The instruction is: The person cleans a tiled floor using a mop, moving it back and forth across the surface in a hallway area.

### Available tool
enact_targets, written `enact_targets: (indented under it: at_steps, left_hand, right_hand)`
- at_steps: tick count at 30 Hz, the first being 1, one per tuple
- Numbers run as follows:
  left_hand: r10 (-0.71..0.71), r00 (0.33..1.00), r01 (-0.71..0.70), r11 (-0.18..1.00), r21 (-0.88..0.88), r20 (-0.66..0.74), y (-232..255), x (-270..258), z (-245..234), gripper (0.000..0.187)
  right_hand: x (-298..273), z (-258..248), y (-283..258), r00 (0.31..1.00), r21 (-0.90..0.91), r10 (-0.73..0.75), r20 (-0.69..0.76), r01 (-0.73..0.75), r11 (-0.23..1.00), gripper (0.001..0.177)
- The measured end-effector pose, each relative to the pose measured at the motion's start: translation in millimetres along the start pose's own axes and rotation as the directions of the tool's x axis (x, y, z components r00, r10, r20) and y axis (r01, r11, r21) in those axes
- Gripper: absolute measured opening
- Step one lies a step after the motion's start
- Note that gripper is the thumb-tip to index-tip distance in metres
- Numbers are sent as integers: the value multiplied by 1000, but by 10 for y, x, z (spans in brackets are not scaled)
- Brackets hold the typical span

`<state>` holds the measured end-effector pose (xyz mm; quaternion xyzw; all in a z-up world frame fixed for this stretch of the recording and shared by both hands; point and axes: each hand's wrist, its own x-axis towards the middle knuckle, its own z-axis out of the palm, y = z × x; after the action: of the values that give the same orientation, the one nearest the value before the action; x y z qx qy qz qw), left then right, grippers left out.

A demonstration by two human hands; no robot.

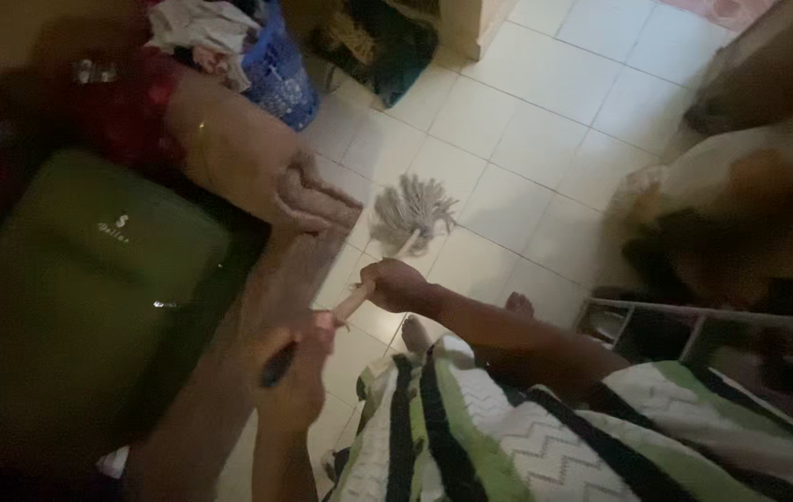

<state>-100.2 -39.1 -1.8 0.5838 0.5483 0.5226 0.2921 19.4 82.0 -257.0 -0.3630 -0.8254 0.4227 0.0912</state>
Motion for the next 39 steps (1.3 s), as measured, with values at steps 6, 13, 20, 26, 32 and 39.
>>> enact_targets:
  at_steps: [6,13,20,26,32,39]
  left_hand:
    - [57,986,-53,998,-30,157,-75,281,359,22]
    - [79,973,2,938,-347,219,-388,346,1188,26]
    - [153,886,-132,988,-77,437,-333,78,1714,14]
    - [4,908,111,962,-250,419,-183,-118,1807,20]
    - [-206,938,263,947,-184,278,-70,-367,1254,18]
    - [-226,966,218,973,-73,-126,423,-633,451,22]
  right_hand:
    - [-498,-557,268,983,-41,168,-72,-171,984,34]
    - [-1146,-810,1114,913,-18,323,-249,-338,941,30]
    - [-1564,-987,1743,837,-105,401,-372,-467,878,32]
    - [-1352,-1051,2076,888,-162,377,-264,-426,890,39]
    - [-737,-482,1720,966,-176,239,-102,-254,951,33]
    - [-154,541,844,984,-8,-149,97,150,989,55]
